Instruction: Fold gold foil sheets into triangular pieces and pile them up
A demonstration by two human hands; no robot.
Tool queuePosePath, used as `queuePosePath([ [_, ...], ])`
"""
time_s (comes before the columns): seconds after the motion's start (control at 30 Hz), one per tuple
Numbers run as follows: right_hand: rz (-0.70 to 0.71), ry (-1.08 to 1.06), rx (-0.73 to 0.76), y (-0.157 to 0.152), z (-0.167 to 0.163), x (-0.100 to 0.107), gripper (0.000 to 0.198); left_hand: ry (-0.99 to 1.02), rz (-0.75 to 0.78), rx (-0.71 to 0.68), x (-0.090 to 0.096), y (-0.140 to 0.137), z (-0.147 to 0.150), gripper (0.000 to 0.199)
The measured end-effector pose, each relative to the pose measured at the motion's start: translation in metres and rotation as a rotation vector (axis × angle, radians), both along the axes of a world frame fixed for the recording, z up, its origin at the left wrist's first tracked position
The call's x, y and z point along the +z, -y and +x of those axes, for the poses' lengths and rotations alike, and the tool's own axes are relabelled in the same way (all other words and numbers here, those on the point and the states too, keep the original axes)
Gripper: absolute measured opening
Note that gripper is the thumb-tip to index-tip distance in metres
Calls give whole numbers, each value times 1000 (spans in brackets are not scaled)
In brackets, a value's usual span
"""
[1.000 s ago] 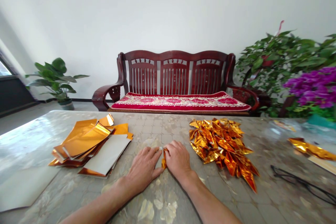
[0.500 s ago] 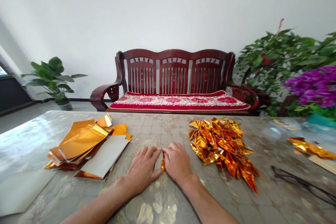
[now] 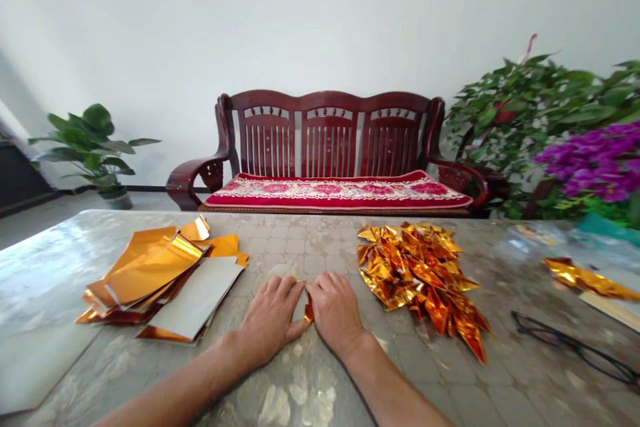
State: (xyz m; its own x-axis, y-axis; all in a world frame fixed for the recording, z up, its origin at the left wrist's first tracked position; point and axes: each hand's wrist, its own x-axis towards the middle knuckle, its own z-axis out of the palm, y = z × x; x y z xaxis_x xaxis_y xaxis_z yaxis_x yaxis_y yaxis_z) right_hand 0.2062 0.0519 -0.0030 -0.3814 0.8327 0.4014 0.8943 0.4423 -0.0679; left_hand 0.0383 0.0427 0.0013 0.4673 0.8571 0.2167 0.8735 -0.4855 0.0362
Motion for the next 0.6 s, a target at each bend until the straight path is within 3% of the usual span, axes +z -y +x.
queuePosePath([
  [0.6, 7, 38, 24, -1, -1, -1, 14, 38, -30, 21, 0, 1, 0, 44],
])
